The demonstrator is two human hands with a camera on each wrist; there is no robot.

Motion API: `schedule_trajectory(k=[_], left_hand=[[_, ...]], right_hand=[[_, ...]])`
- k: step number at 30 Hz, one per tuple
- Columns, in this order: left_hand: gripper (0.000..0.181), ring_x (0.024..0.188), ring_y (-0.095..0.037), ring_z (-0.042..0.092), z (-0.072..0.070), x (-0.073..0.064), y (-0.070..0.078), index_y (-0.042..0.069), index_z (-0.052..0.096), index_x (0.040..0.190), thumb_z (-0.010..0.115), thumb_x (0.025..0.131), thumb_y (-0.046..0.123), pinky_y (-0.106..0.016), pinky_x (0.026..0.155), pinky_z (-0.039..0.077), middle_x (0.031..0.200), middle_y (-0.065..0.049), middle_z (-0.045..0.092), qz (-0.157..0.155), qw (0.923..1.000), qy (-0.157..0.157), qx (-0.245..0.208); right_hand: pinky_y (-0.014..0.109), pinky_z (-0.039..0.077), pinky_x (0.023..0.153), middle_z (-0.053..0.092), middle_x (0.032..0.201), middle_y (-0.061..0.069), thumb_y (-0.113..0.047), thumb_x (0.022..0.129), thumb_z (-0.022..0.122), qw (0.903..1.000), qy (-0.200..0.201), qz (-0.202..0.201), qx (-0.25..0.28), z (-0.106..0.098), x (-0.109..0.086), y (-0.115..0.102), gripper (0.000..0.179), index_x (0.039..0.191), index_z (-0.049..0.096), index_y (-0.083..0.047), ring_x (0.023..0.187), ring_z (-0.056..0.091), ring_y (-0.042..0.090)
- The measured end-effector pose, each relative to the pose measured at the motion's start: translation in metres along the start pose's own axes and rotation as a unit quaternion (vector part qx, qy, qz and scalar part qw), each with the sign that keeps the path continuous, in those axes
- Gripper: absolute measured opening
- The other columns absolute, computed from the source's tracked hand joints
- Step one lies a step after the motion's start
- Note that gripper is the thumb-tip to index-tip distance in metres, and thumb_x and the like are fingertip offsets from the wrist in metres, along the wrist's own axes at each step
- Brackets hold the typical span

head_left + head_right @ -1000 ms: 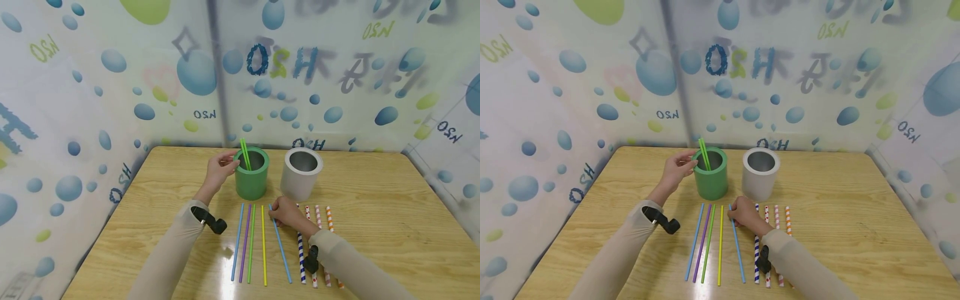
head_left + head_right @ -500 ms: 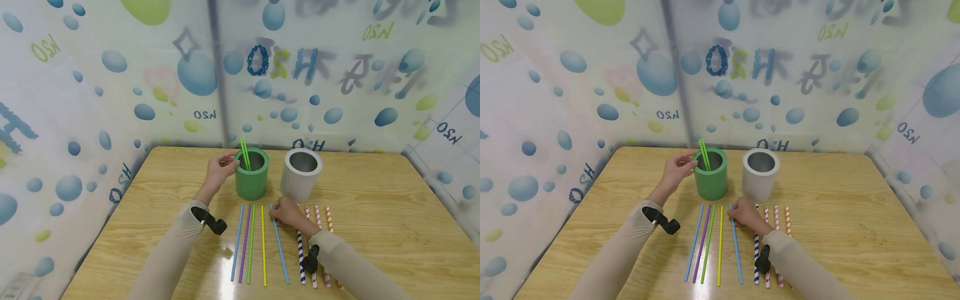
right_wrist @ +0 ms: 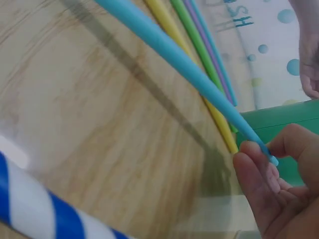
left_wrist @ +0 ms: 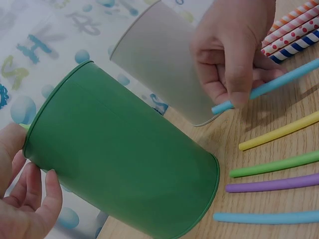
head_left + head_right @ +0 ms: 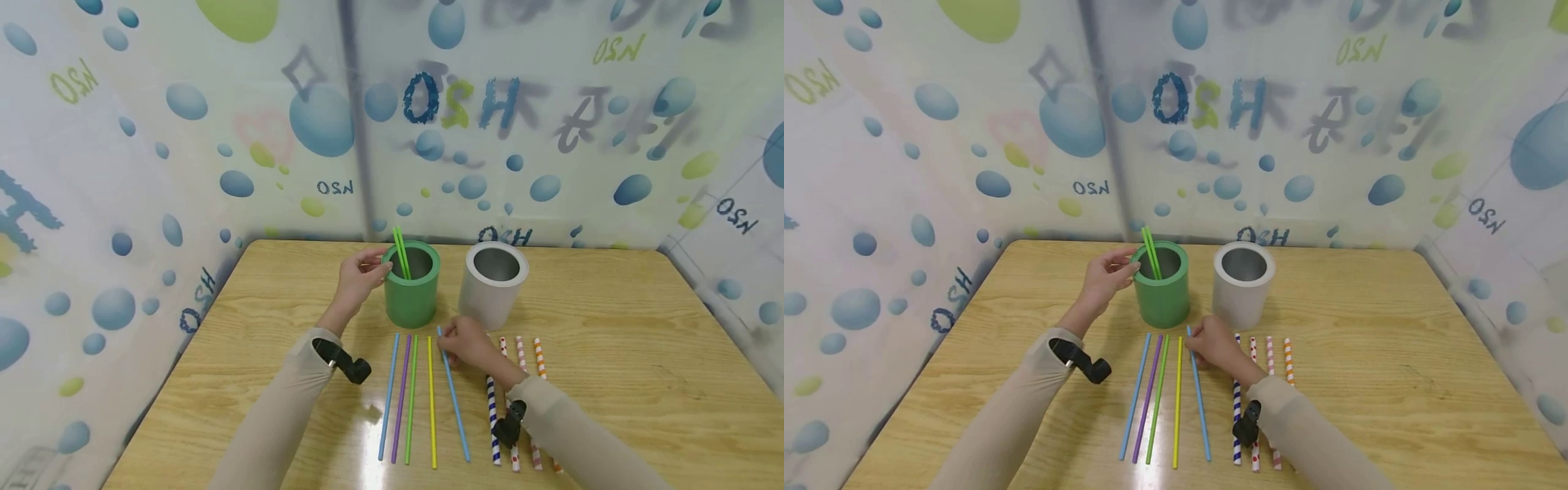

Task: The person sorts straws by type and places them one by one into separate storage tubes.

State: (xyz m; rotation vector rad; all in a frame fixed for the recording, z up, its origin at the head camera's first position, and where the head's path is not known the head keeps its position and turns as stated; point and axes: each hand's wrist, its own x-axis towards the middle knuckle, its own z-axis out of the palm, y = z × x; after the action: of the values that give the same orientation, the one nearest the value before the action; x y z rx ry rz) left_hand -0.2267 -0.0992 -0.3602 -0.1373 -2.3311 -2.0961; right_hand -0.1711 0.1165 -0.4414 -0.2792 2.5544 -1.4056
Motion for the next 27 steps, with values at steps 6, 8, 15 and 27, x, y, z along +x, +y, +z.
schedule_trajectory(k=[6,8,15,27], left_hand=[[0.036,0.079,-0.012,0.052,-0.002,0.014,-0.021,-0.001,0.058,0.119,0.065,0.085,0.007,-0.037,0.074,0.054,0.094,-0.009,0.051,-0.003,1.0,0.001,-0.007],[0.036,0.08,-0.013,0.053,-0.002,0.016,-0.024,0.001,0.059,0.119,0.065,0.084,0.008,-0.037,0.074,0.054,0.095,-0.009,0.051,0.0,1.0,0.004,-0.008],[0.032,0.081,-0.015,0.054,-0.001,0.016,-0.026,0.003,0.062,0.116,0.066,0.084,0.008,-0.034,0.071,0.054,0.094,-0.009,0.052,0.008,0.9999,0.011,-0.004],[0.032,0.081,-0.016,0.054,-0.002,0.016,-0.026,0.004,0.062,0.115,0.066,0.084,0.008,-0.036,0.072,0.054,0.094,-0.01,0.052,0.01,0.9999,0.013,-0.002]], right_hand=[[0.027,0.048,0.041,0.057,0.051,0.005,0.001,0.076,0.056,0.999,0.012,-0.042,-0.001,-0.005,0.0,-0.007,0.008,0.082,0.056,0.006,0.042,0.056,0.019],[0.027,0.048,0.042,0.057,0.052,0.006,0.001,0.077,0.056,0.9991,0.016,-0.04,0.005,-0.006,0.0,-0.009,0.008,0.083,0.055,0.007,0.042,0.055,0.018],[0.029,0.049,0.043,0.058,0.056,0.006,0.002,0.078,0.056,0.9985,0.021,-0.044,0.023,-0.011,0.001,-0.017,0.008,0.084,0.054,0.007,0.043,0.055,0.018],[0.032,0.051,0.046,0.06,0.062,0.01,0.002,0.08,0.056,0.995,0.031,-0.09,0.027,-0.027,0.001,-0.042,0.007,0.084,0.053,0.007,0.052,0.059,0.035]])
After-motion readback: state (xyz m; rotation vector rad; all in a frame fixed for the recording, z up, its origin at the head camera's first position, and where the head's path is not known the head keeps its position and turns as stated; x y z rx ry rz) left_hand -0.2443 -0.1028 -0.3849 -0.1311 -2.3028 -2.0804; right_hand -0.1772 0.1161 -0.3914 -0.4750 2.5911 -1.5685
